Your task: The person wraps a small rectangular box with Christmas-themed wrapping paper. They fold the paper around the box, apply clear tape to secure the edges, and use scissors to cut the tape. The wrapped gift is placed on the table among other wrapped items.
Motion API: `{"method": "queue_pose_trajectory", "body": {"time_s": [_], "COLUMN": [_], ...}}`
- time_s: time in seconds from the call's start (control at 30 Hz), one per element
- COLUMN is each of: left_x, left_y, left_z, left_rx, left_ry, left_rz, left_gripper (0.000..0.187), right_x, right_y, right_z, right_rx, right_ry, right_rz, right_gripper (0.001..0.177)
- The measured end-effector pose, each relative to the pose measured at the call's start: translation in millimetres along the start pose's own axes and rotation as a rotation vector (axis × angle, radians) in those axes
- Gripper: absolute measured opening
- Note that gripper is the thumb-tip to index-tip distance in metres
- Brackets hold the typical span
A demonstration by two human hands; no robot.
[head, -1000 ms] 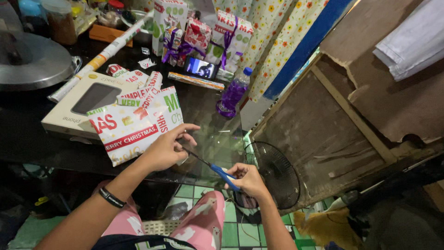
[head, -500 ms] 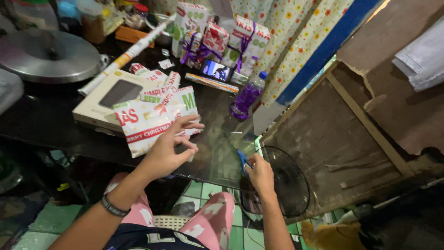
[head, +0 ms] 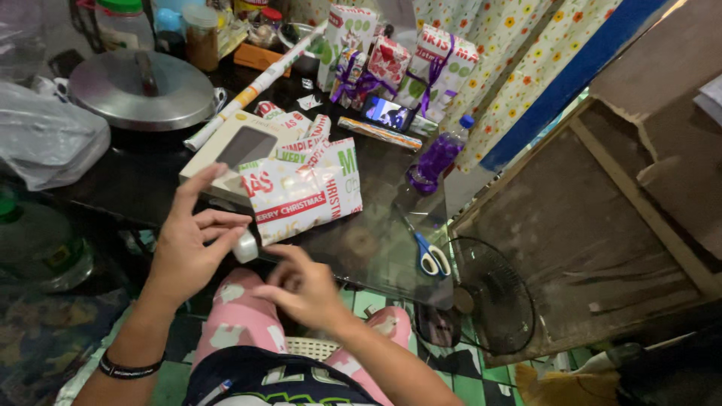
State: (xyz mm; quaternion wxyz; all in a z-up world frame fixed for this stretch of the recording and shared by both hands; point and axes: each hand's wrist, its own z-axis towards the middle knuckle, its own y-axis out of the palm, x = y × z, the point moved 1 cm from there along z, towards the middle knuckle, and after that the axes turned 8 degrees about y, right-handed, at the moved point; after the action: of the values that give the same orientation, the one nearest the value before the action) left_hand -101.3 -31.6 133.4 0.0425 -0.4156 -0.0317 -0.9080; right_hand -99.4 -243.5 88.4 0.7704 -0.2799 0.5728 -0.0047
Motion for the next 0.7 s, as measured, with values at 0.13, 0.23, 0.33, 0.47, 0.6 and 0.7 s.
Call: {"method": "queue_pose_trajectory", "body": {"time_s": [0.13,0.23,0.33,0.47,0.6,0.7], "left_x": [-23,-48,-78,-115,-139,-144], "left_y": [-23,-43,-60,-71,-69,-71], "left_z": [5,23,44,70,80,81], "left_rx": [0.077,0.081,0.04,-0.05,-0.135,-0.123], "left_ry": [-0.026,0.004,0.011,0.059,0.028,0.189], "left_rz": [-0.027,-0.002,0.069,0.173,0.285,0.419], "left_gripper": [0.093,0.099,0.105,0.111,0.117,0.129], "right_x": [-9,1,13,27,43,49], "right_y": [57,81,97,114,125,130], "right_z": [40,71,98,129,145,144], "right_rx": [0.11,0.033,0.073,0.136,0.155,0.173], "right_ry": [-0.115,0.031,0.188,0.205,0.254,0.281], "right_rz": [0.113,0.261,0.355,0.483,0.548,0.521], "right_gripper": [0.033,0.026,0.029,0.032,0.033,0.033]}}
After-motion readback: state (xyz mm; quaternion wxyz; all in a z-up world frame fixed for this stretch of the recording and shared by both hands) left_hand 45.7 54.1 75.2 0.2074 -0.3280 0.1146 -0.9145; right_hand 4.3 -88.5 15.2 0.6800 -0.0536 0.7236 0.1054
